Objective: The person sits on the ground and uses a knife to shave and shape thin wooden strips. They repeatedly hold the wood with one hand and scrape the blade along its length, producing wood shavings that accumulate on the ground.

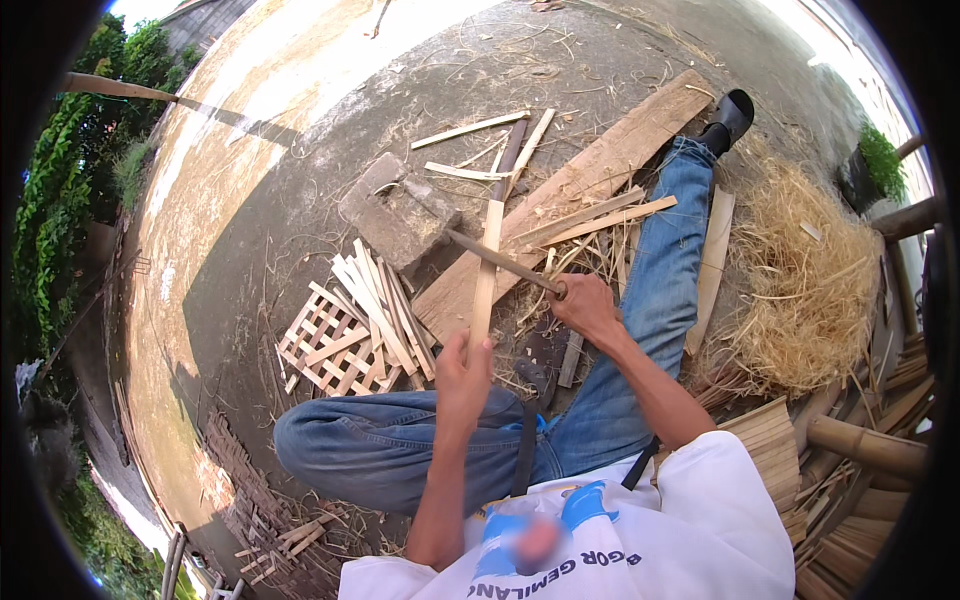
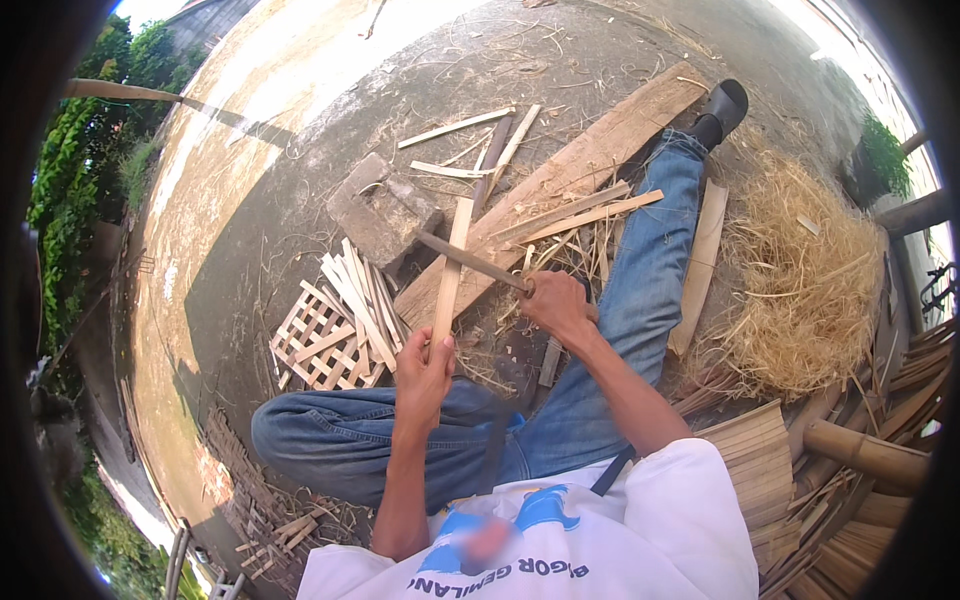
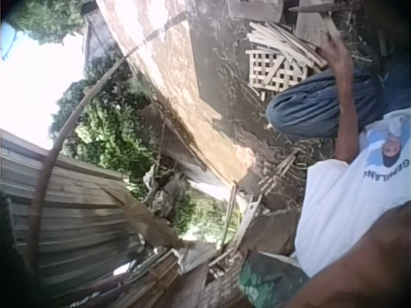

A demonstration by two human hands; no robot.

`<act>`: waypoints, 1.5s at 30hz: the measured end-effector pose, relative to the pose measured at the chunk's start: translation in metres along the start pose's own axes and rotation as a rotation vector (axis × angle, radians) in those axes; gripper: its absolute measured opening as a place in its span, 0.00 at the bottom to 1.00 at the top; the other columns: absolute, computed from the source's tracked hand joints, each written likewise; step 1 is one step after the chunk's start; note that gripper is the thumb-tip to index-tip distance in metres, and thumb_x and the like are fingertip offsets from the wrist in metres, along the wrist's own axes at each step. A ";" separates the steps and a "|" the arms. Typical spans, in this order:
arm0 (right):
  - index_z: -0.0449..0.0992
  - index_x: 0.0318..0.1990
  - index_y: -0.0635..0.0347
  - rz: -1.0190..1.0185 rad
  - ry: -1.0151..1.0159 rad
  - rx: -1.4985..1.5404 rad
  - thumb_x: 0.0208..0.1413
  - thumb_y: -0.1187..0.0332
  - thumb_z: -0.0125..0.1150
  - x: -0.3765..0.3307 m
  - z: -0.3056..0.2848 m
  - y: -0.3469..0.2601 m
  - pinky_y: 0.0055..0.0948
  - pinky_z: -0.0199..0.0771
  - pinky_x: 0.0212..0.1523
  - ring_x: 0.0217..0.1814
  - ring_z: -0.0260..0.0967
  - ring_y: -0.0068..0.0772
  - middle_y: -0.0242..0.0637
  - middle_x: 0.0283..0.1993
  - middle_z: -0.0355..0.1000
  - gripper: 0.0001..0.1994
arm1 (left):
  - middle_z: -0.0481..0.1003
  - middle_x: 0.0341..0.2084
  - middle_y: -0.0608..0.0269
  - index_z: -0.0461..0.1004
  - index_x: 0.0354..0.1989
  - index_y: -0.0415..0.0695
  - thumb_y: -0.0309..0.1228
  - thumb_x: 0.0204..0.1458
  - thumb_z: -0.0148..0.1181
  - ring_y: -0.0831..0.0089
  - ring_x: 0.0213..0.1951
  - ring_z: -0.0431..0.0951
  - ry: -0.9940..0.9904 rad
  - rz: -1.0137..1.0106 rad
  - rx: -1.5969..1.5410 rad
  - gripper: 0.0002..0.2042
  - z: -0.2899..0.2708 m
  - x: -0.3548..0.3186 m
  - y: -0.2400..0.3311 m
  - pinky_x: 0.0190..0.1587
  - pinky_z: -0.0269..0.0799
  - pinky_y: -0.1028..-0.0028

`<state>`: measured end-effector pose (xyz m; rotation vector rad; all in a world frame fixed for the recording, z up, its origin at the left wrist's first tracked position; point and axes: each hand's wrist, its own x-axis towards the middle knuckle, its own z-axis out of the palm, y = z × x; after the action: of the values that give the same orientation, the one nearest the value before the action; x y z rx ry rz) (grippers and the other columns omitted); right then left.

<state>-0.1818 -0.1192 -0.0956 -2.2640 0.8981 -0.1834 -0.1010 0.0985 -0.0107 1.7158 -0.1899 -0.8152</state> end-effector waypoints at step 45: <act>0.78 0.23 0.64 0.384 -0.175 0.457 0.58 0.53 0.64 0.028 0.010 0.038 0.32 0.65 0.20 0.16 0.65 0.24 0.37 0.19 0.75 0.21 | 0.74 0.23 0.67 0.74 0.44 0.40 0.33 0.68 0.53 0.82 0.24 0.72 -0.006 0.022 0.238 0.09 -0.010 0.002 0.001 0.29 0.68 0.76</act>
<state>-0.1784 -0.1517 -0.1312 -1.6297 1.0538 -0.0117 -0.0937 0.1048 -0.0096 1.9303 -0.3194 -0.8064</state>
